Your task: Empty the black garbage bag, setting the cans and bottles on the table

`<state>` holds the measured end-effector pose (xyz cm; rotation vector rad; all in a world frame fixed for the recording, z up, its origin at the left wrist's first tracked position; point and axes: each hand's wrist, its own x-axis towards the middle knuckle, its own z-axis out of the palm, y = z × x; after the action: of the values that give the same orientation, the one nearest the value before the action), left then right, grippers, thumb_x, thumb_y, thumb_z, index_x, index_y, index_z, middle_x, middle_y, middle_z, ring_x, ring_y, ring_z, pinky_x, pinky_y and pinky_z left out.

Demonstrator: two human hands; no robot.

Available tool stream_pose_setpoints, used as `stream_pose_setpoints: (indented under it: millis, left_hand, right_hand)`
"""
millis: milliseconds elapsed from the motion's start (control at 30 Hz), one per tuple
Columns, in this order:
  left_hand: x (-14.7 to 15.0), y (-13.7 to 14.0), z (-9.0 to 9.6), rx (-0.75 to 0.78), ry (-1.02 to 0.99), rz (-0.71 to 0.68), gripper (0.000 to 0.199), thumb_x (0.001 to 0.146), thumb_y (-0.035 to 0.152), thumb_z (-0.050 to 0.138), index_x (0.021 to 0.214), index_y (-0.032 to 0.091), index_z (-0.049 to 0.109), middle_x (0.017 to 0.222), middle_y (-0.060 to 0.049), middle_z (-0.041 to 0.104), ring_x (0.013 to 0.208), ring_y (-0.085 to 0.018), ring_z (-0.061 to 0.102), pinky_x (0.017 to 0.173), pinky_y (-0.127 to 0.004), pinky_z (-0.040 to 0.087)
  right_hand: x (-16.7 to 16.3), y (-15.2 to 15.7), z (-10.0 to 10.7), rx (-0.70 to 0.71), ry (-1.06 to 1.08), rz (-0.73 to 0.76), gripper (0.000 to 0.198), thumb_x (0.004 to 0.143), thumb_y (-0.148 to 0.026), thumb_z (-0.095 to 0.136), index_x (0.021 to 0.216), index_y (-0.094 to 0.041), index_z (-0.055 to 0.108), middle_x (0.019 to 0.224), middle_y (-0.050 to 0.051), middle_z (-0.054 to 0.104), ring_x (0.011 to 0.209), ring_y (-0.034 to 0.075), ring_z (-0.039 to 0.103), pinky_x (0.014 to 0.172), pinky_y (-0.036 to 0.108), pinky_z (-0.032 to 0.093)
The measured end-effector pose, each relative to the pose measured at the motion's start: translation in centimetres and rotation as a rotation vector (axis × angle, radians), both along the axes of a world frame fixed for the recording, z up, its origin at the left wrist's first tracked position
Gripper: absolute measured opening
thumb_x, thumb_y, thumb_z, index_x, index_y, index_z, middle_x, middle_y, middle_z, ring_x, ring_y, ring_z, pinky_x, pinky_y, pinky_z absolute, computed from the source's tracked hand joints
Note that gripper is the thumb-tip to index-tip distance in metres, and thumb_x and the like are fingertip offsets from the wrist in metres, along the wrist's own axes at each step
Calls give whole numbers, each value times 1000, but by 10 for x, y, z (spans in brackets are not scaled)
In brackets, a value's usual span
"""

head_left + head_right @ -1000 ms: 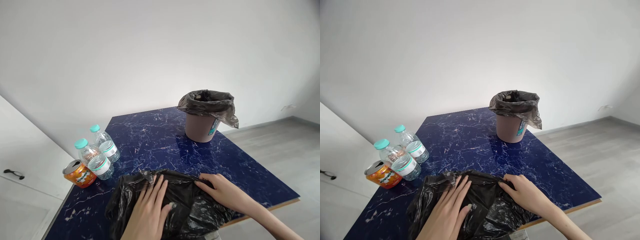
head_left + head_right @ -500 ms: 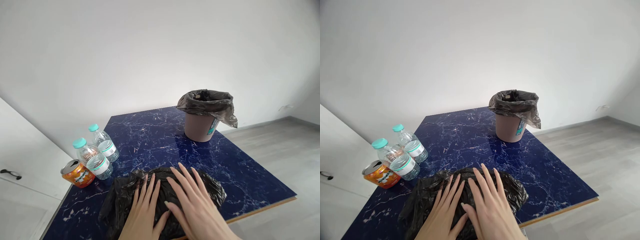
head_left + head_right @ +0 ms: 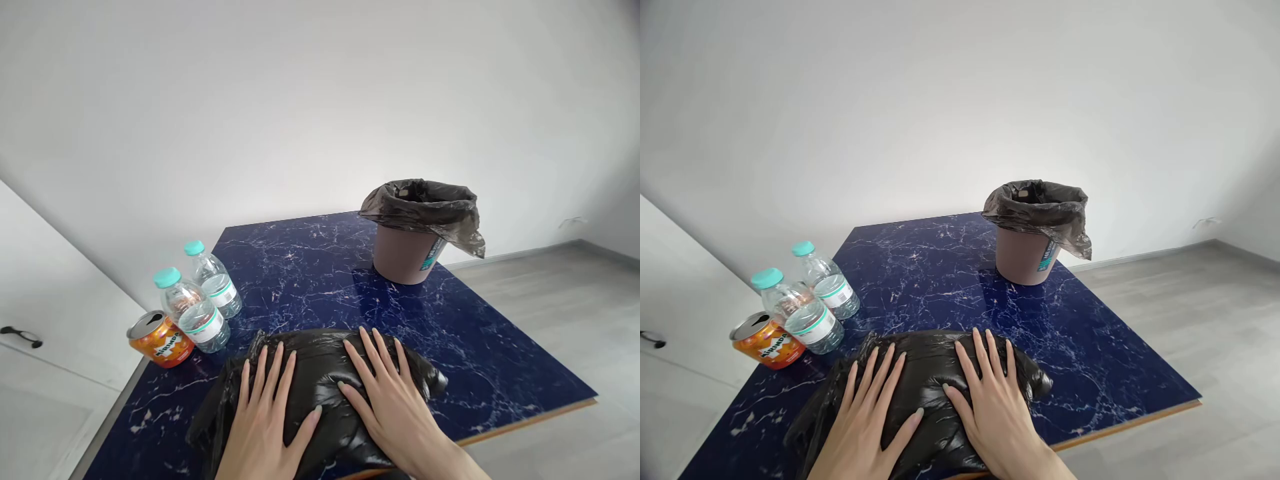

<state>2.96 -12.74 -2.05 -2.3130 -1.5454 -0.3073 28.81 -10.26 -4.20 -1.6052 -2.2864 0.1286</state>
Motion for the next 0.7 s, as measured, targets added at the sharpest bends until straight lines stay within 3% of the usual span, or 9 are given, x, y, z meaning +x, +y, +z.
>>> stream_pose_setpoints:
  millis: [200,400,567,700]
  left_hand:
    - [-10,-1,1,11,-9,0,91,103,62,53,173,24,9,171,-9,38,154,-38,45,116,-65,51]
    - [-14,-1,-2,-36,-63,-3,88,104,57,53,173,27,9,172,-9,37,156,-38,42,120,-65,46]
    - [-17,-6,4,-93,-172,-4,81,108,48,52,173,31,8,171,-7,41,156,-36,41,121,-62,48]
    - [-19,-15,5,-95,-212,1,81,109,46,49,173,28,3,169,-10,43,156,-36,40,122,-65,45]
  right_hand:
    - [1,4,-4,-23,11,17,69,109,-63,38,171,-36,24,179,4,14,164,39,14,127,71,26]
    - [7,10,-5,39,-2,65,68,110,-59,40,171,-35,24,179,6,14,164,35,17,128,67,27]
    - [14,21,-3,75,2,118,67,111,-54,43,171,-33,24,179,9,16,163,36,20,126,69,31]
    - [12,14,9,169,-4,72,70,110,-51,46,172,-29,23,179,12,13,163,43,12,121,75,33]
